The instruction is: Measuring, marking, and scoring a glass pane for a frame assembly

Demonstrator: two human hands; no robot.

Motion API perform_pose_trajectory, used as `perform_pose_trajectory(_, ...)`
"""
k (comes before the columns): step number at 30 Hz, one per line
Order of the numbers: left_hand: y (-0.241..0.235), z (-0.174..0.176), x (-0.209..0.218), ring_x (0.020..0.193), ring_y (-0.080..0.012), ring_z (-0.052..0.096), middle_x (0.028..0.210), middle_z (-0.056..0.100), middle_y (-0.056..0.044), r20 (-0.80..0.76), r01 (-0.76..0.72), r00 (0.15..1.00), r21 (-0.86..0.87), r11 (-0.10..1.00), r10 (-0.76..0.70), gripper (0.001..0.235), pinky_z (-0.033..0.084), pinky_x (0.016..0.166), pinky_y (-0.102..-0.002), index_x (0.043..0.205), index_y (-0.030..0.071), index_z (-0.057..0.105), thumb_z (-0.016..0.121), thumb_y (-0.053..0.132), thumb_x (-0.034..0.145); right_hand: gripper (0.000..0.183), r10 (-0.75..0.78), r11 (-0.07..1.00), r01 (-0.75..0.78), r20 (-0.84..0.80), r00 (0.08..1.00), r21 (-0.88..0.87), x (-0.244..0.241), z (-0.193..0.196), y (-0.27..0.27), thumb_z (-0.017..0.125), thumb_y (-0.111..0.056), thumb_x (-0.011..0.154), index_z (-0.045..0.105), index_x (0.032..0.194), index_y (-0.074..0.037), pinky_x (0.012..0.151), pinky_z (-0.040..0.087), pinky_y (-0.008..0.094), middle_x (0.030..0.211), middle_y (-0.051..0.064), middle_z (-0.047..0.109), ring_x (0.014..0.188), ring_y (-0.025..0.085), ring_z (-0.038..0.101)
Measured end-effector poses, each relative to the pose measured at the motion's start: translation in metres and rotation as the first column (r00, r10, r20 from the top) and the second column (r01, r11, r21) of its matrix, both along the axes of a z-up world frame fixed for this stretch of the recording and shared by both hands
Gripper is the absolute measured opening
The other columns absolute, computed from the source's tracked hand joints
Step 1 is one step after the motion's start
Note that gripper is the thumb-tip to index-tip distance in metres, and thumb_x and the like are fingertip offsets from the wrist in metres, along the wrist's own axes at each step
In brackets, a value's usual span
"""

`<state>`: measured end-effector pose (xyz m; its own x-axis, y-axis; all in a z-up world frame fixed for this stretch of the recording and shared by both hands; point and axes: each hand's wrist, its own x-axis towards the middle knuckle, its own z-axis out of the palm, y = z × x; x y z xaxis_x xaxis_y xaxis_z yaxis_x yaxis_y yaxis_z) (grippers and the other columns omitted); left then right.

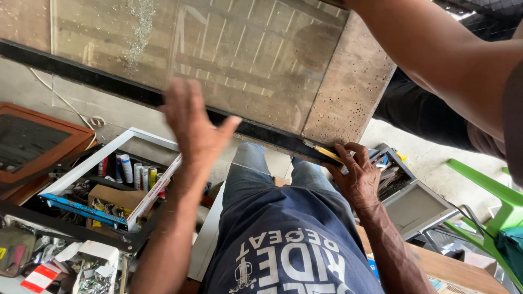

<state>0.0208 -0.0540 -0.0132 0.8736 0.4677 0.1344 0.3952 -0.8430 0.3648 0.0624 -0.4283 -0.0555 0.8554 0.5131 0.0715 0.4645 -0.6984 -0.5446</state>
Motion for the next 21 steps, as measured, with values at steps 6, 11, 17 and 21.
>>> perform_pose_trajectory(6, -0.087, -0.035, 0.037, 0.157, -0.0503, 0.014, 0.168, 0.017, -0.030, -0.220, 0.142, 0.960, -0.154, 0.978, -0.173, 0.123, 0.016, 0.121, -0.073, 0.157, 0.007, 0.042, 0.104, 0.046, 0.058, 0.052, 0.012, 1.000, -0.011, 0.014, 1.000, -0.007, 0.000, -0.001, 0.001, 0.087, -0.035, 0.082, 0.074, 0.127, -0.014, 0.060, 0.054, 0.039, 0.118, 0.010, 0.063, 0.071, 0.028, 0.065)
perform_pose_trajectory(11, -0.085, -0.062, 0.060, 0.160, -0.0436, 0.021, 0.169, 0.022, -0.022, -0.110, 0.112, 0.987, -0.016, 0.994, -0.113, 0.101, 0.019, 0.128, -0.070, 0.157, 0.012, 0.040, 0.070, 0.064, 0.077, 0.049, 0.032, 0.997, -0.032, -0.003, 0.999, -0.064, 0.001, 0.001, 0.000, 0.086, -0.032, 0.087, 0.071, 0.129, -0.012, 0.056, 0.051, 0.039, 0.120, 0.010, 0.062, 0.077, 0.024, 0.067)
perform_pose_trajectory(17, -0.012, -0.051, 0.069, 0.122, -0.0322, 0.059, 0.132, 0.065, -0.011, 0.229, -0.105, 0.969, 0.042, 0.994, 0.093, 0.020, 0.049, 0.098, -0.048, 0.105, 0.012, 0.073, 0.063, 0.030, 0.103, 0.046, 0.068, 0.989, -0.068, -0.002, 0.998, -0.128, 0.001, 0.003, -0.004, 0.085, -0.031, 0.090, 0.068, 0.130, -0.012, 0.051, 0.048, 0.036, 0.123, 0.009, 0.061, 0.077, 0.017, 0.067)
perform_pose_trajectory(21, 0.014, -0.025, 0.037, 0.107, -0.0326, 0.066, 0.118, 0.074, -0.015, 0.192, 0.217, 0.960, -0.055, 0.975, -0.203, 0.015, 0.049, 0.098, -0.044, 0.108, 0.003, 0.075, 0.072, 0.017, 0.102, 0.047, 0.084, 0.992, -0.080, 0.028, 0.996, -0.100, 0.003, 0.004, -0.002, 0.085, -0.034, 0.091, 0.068, 0.130, -0.012, 0.053, 0.049, 0.035, 0.122, 0.009, 0.063, 0.075, 0.018, 0.067)
